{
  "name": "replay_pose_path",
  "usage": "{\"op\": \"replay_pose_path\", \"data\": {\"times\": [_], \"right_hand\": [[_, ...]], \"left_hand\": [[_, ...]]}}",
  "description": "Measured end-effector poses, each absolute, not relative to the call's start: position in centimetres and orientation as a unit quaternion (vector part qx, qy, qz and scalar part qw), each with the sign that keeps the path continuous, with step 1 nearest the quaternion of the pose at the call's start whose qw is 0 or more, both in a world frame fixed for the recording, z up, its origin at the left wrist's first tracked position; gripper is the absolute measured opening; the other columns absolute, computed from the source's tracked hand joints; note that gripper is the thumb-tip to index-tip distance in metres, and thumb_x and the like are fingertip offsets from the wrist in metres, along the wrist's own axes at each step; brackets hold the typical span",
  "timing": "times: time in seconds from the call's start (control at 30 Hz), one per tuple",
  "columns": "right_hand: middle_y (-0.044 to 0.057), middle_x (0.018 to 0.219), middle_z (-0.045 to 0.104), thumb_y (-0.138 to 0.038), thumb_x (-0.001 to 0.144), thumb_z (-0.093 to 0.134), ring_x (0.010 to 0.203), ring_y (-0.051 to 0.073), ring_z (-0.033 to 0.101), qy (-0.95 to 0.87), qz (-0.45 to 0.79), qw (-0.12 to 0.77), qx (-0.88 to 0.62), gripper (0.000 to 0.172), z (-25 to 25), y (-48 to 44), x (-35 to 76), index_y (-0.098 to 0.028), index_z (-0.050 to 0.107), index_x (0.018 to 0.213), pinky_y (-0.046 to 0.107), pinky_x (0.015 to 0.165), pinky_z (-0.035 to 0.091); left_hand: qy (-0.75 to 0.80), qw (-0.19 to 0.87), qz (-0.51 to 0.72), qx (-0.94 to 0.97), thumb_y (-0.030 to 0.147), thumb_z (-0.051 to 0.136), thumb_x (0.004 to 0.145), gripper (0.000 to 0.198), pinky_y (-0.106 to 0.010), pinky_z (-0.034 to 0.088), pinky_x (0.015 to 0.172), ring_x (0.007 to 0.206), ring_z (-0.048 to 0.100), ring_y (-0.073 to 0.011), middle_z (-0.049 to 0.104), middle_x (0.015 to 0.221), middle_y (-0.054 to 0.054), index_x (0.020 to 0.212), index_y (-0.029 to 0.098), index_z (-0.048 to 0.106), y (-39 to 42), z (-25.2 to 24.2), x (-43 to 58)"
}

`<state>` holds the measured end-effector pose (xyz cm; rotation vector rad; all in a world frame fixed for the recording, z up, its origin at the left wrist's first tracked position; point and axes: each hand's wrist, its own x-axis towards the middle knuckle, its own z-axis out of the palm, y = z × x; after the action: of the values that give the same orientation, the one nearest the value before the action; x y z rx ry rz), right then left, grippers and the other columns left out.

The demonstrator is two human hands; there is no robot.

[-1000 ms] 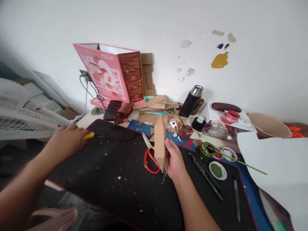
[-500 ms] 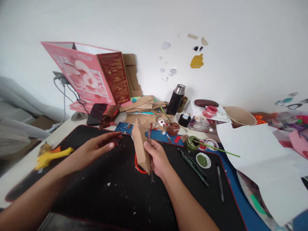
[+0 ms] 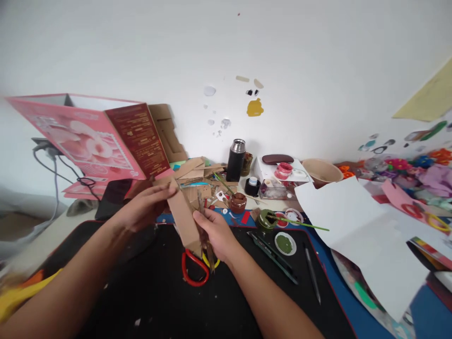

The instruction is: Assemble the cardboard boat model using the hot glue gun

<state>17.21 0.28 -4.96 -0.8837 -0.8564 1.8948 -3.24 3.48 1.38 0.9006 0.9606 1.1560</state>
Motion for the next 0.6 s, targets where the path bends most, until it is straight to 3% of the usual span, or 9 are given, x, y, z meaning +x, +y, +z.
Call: {"op": "replay_pose_path", "data": {"times": [0.13,0.27,0.33,0.4,0.5,0.6], "right_hand": [[-0.005,0.060,0.065,-0.065,0.070,0.093,0.041,0.009,0.050,-0.320,0.717,0.489,-0.381,0.053,-5.6,1.3,18.2,-0.021,0.064,0.080,0.020,0.035,0.030],[-0.003,0.055,0.065,-0.070,0.074,0.088,0.044,0.014,0.062,-0.369,0.681,0.490,-0.400,0.056,-5.5,1.1,19.7,-0.021,0.062,0.079,0.020,0.038,0.040],[-0.004,0.054,0.066,-0.070,0.076,0.086,0.042,0.013,0.060,-0.385,0.666,0.493,-0.406,0.055,-5.1,0.9,20.2,-0.021,0.061,0.080,0.020,0.039,0.043],[-0.006,0.052,0.063,-0.072,0.077,0.084,0.038,0.011,0.054,-0.397,0.656,0.500,-0.403,0.056,-4.6,0.6,20.2,-0.022,0.059,0.080,0.020,0.037,0.037],[-0.007,0.050,0.060,-0.073,0.081,0.079,0.035,0.009,0.045,-0.447,0.657,0.462,-0.394,0.055,-4.2,-0.1,19.7,-0.023,0.056,0.082,0.020,0.036,0.029],[-0.008,0.053,0.057,-0.067,0.085,0.077,0.038,0.009,0.042,-0.509,0.656,0.401,-0.387,0.048,-4.1,-0.9,19.1,-0.024,0.057,0.085,0.022,0.040,0.031]], "left_hand": [[0.457,0.557,0.551,0.420,0.050,0.093,0.071,0.040,-0.022,0.040,0.048,0.054,0.055,-0.0125,0.065,0.068,-0.002,0.083,0.015,0.076,4.5,1.6,-3.8],[0.478,0.475,0.619,0.404,0.048,0.091,0.073,0.037,-0.021,0.036,0.043,0.049,0.049,-0.0102,0.058,0.061,0.001,0.077,0.016,0.073,4.6,2.0,-4.3],[0.464,0.436,0.670,0.381,0.048,0.090,0.073,0.036,-0.020,0.036,0.043,0.048,0.047,-0.0093,0.057,0.061,0.003,0.075,0.018,0.071,4.7,2.1,-4.6],[0.461,0.422,0.679,0.386,0.050,0.089,0.075,0.036,-0.020,0.039,0.046,0.051,0.049,-0.0095,0.060,0.064,0.003,0.082,0.019,0.073,4.7,1.8,-4.7],[0.494,0.421,0.613,0.450,0.055,0.089,0.077,0.040,-0.022,0.046,0.057,0.061,0.057,-0.0128,0.067,0.070,-0.001,0.087,0.018,0.077,4.4,0.8,-3.9],[0.516,0.446,0.528,0.506,0.060,0.087,0.079,0.044,-0.024,0.043,0.057,0.062,0.055,-0.0140,0.067,0.070,-0.002,0.082,0.017,0.077,3.7,-0.2,-2.3]]}}
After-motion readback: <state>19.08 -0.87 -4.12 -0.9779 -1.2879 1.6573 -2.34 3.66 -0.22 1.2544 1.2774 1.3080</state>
